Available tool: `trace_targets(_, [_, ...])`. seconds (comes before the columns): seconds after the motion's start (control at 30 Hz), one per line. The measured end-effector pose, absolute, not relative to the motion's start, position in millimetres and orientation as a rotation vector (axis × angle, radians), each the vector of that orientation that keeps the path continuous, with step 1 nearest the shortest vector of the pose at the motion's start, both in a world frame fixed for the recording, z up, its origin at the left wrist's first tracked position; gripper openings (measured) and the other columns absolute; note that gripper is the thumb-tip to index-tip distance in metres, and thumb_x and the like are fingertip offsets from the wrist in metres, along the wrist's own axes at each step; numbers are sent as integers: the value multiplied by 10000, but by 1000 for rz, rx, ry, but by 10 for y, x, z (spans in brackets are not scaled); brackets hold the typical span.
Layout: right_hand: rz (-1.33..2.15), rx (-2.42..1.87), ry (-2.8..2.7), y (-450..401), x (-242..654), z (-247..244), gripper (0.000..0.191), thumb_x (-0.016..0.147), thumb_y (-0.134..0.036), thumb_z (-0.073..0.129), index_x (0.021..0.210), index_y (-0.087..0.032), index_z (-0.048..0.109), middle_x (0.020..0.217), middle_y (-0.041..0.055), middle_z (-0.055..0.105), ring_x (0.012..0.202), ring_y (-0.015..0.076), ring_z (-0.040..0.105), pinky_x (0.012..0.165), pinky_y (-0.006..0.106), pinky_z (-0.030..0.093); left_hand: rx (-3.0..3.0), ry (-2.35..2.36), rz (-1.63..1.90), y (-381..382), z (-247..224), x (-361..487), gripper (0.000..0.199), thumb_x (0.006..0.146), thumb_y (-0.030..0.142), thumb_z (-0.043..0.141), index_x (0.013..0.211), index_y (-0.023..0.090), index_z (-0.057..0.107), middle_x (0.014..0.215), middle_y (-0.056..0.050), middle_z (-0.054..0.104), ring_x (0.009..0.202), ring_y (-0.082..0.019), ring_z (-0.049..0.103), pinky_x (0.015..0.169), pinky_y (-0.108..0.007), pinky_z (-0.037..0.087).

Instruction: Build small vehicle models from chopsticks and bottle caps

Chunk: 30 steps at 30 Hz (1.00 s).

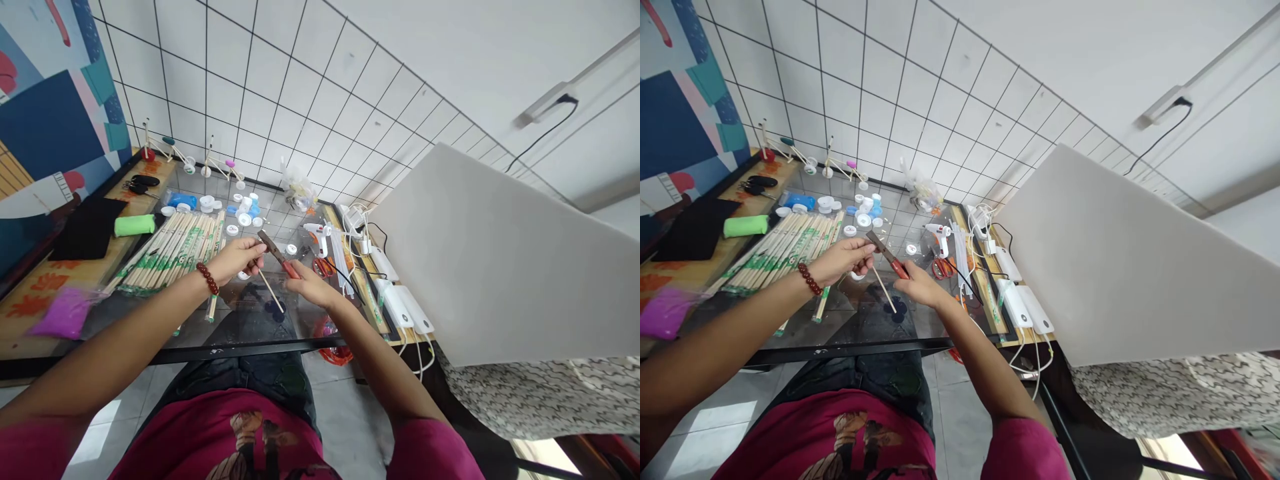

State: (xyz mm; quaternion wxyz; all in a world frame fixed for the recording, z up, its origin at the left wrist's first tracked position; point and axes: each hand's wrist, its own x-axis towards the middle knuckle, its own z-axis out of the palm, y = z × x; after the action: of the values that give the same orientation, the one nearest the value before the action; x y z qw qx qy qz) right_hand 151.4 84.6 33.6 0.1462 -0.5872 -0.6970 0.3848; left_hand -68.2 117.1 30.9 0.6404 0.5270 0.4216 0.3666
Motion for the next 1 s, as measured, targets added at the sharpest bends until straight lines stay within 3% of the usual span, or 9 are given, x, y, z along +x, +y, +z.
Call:
trace_targets(0.1, [1074,-1715,-2054,837,1504,344,330,747,-343,589,1027,-187,512,917,3,558,859,199,514,777,327,383,1564,1162,815,1176,283,-674,282,888,358,532,669,186,575,543,10,553,459,-130,489,505,-263,368])
trace_targets(0.27, [972,-1706,-2133,775,1463,326,342,742,-316,560,1054,-199,482,893,-2,546,830,191,504,775,322,384,1931,1353,713,1147,355,-667,291,867,315,477,604,213,551,561,-18,571,577,-203,546,602,-310,371])
trace_targets(0.6, [775,-1703,-2137,753,1397,113,174,686,-266,492,817,-240,380,713,-36,485,644,157,421,646,291,322,1988,1356,690,1141,342,-691,302,877,343,463,633,217,590,514,-18,527,601,-226,562,607,-313,373])
trace_targets(0.8, [637,-1719,-2170,782,1461,77,174,687,-256,519,835,-233,430,708,-38,482,632,151,402,633,280,315,1886,1258,775,1159,263,-657,290,860,370,482,699,202,655,540,4,541,599,-196,547,593,-286,385])
trace_targets(1.0, [620,-1750,-2109,736,1475,36,212,728,-280,547,920,-227,475,777,-22,544,671,166,468,652,280,359,1930,1264,769,1174,138,-608,289,831,359,500,626,209,637,501,1,513,570,-190,517,562,-286,362])
